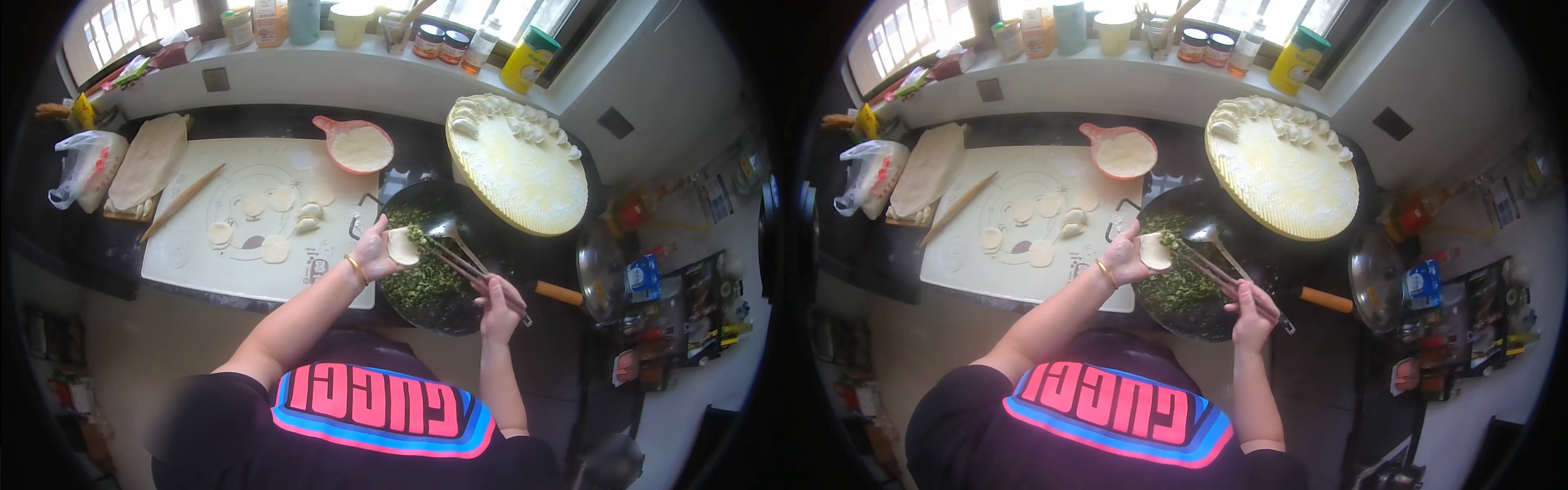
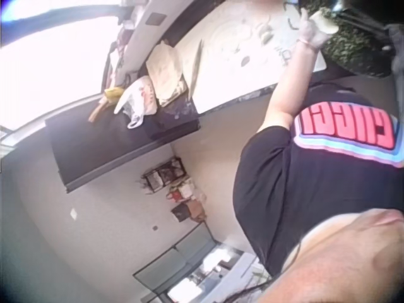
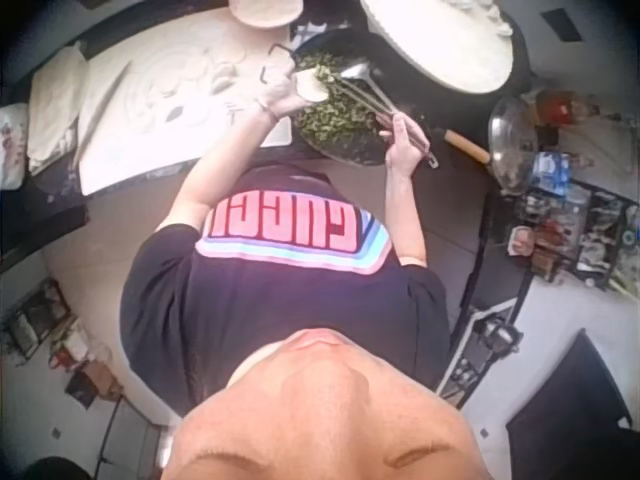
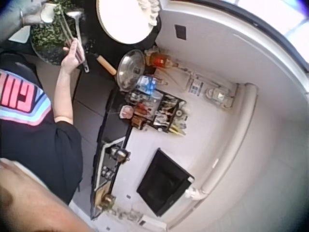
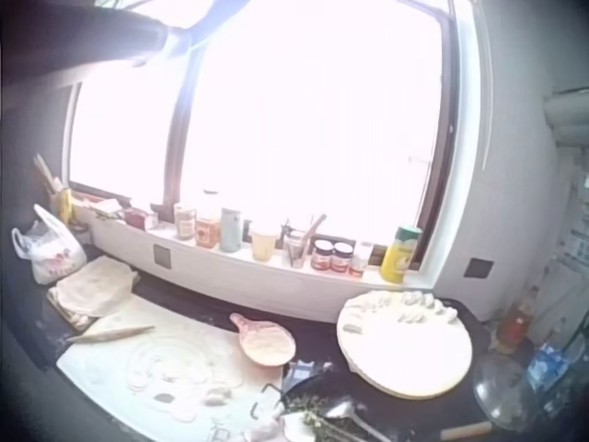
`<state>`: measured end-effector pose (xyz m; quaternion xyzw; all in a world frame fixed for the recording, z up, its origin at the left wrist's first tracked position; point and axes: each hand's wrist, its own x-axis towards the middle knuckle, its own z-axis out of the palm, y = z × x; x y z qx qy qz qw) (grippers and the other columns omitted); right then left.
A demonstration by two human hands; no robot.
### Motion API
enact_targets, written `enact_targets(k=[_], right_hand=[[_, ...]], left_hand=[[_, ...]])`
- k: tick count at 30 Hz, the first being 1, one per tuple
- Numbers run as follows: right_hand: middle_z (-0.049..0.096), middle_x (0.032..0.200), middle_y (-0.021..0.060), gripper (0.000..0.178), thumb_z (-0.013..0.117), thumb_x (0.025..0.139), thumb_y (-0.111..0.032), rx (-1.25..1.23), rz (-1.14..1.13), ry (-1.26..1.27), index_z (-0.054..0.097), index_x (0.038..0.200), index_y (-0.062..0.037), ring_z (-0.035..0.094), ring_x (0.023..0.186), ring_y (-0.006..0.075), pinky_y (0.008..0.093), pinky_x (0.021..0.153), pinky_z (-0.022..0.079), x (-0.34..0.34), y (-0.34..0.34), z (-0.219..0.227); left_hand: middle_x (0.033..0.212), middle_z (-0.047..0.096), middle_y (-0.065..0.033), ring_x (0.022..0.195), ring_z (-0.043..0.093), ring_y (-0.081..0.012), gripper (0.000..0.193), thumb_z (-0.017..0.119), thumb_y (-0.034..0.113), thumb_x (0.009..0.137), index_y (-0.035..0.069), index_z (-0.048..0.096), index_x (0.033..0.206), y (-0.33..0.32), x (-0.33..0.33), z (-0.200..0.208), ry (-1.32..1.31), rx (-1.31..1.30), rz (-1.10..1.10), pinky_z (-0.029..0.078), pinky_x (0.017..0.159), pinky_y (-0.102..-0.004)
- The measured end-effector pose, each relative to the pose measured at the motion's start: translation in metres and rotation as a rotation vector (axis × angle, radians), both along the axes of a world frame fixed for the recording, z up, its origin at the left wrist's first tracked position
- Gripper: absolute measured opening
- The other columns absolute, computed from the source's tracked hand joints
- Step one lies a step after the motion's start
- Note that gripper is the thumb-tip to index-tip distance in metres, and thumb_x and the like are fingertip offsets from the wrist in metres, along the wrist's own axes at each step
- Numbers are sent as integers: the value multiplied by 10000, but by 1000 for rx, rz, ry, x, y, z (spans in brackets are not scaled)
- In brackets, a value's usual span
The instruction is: The person prepares dumplings by placing a green vegetable filling onto round dough wrappers using chopsticks. They fold and pleat the dough to seal the dumplings and place the finished items onto a large yellow tray. The process is repeated continuously throughout the clip.
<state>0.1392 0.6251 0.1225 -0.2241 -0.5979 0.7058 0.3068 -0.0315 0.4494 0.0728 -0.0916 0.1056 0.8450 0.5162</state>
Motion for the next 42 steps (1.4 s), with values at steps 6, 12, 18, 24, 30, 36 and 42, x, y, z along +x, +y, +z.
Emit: enact_targets(k=[6, 12, 18, 24, 30, 36, 42], right_hand=[[623, 902, 158, 124, 606, 762, 45, 928, 335, 157, 622, 884, 54, 589, 675, 120, 208, 570, 491, 9, -19, 24], [622, 855, 145, 156, 527, 858, -72, 395, 131, 59, 612, 902, 51, 604, 668, 136, 188, 473, 467, 10, -9, 32], [612, 839, 141, 163, 528, 863, -116, -62, 83, 75, 566, 907, 36, 628, 684, 203, 200, 451, 483, 0, 11, 1], [610, 810, 127, 158, 535, 859, -124, -139, 105, 38, 568, 893, 26, 633, 666, 203, 203, 434, 479, -9, 13, 1], [610, 824, 123, 143, 516, 864, -110, -209, 102, 79, 564, 902, 19, 639, 682, 226, 210, 425, 471, -7, 30, -1], [615, 813, 123, 135, 523, 861, -113, -227, 220, 27, 569, 899, 7, 640, 686, 229, 209, 426, 467, -6, 34, -12], [616, 810, 112, 148, 551, 850, -133, -236, -31, 50, 577, 883, 10, 636, 670, 204, 205, 432, 471, -6, 48, -24]], left_hand=[[1156, 477, -184, 1097, 457, -344, 608, 198, 534, 899, 25, 402, 1161, 7, -5, -5, -19, -19, -14, 345, 929, -547], [1112, 513, -155, 1057, 487, -323, 616, 185, 548, 893, 40, 444, 1127, 4, -6, -11, 51, -70, -36, 354, 917, -548], [1119, 521, -132, 1057, 495, -307, 606, 187, 549, 892, 57, 449, 1131, 1, -3, 0, 138, -134, -97, 360, 904, -552], [1110, 523, -139, 1029, 511, -308, 602, 188, 530, 901, 38, 444, 1135, -3, -4, -7, 151, -131, -76, 378, 898, -532], [1084, 527, -149, 1004, 518, -303, 605, 194, 520, 905, 22, 437, 1146, -6, -8, -15, 113, -176, -63, 388, 893, -524], [1079, 527, -126, 993, 522, -295, 585, 204, 511, 909, 32, 447, 1142, -10, -4, 3, 125, -260, -114, 397, 868, -554], [1052, 549, -108, 984, 538, -285, 564, 243, 518, 904, 45, 453, 1128, -29, -11, 2, 219, -402, -26, 403, 865, -549]])
